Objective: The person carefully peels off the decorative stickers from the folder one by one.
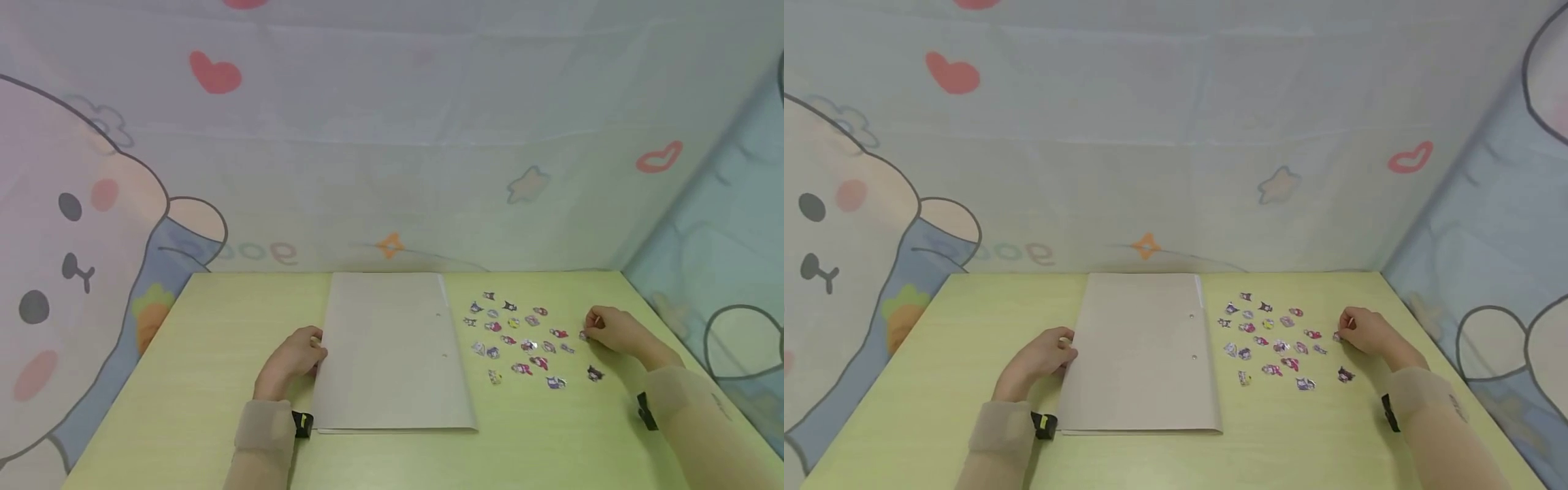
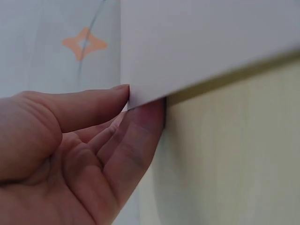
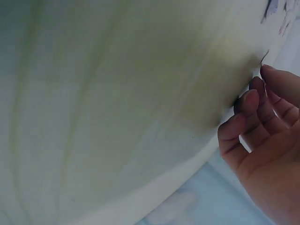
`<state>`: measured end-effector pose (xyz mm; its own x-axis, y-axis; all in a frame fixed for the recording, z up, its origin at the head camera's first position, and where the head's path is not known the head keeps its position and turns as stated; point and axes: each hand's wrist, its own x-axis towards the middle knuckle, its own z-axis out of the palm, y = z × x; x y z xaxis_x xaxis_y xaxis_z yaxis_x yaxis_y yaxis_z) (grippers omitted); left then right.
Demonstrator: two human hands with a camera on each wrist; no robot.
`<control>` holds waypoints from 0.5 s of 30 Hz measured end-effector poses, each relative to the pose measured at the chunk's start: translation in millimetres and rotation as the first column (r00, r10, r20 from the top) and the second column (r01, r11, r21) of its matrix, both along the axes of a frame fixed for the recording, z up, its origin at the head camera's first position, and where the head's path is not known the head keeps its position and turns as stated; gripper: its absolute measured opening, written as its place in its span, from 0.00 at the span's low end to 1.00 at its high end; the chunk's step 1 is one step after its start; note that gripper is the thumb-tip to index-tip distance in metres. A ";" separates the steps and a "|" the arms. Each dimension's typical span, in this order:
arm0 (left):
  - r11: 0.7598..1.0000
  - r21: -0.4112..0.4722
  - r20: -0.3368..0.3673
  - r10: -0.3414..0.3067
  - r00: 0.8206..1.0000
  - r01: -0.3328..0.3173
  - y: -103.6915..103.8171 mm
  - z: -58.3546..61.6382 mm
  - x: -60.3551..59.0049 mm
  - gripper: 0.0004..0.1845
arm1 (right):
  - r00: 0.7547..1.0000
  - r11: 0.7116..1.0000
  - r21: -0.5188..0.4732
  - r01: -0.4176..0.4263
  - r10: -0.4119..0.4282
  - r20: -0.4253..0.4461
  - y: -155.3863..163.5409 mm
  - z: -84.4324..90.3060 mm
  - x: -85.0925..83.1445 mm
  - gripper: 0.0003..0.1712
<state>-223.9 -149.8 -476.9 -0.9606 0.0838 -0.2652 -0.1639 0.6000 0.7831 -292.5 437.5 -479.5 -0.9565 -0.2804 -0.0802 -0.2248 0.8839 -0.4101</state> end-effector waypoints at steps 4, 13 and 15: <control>1.000 -0.007 0.006 -0.002 1.000 0.002 -0.1 3.1 0.7 0.22 | 1.000 0.999 0.039 0.010 -0.010 0.008 -1.2 1.0 -1.0 0.08; 0.999 -0.038 -0.013 -0.005 1.000 0.005 1.1 3.8 2.8 0.21 | 1.000 0.996 0.091 0.023 -0.025 0.020 2.8 4.2 2.1 0.06; 0.999 -0.041 -0.024 -0.005 1.000 0.004 1.1 3.3 3.0 0.21 | 1.000 0.996 0.092 0.020 -0.021 0.006 4.9 4.0 2.2 0.04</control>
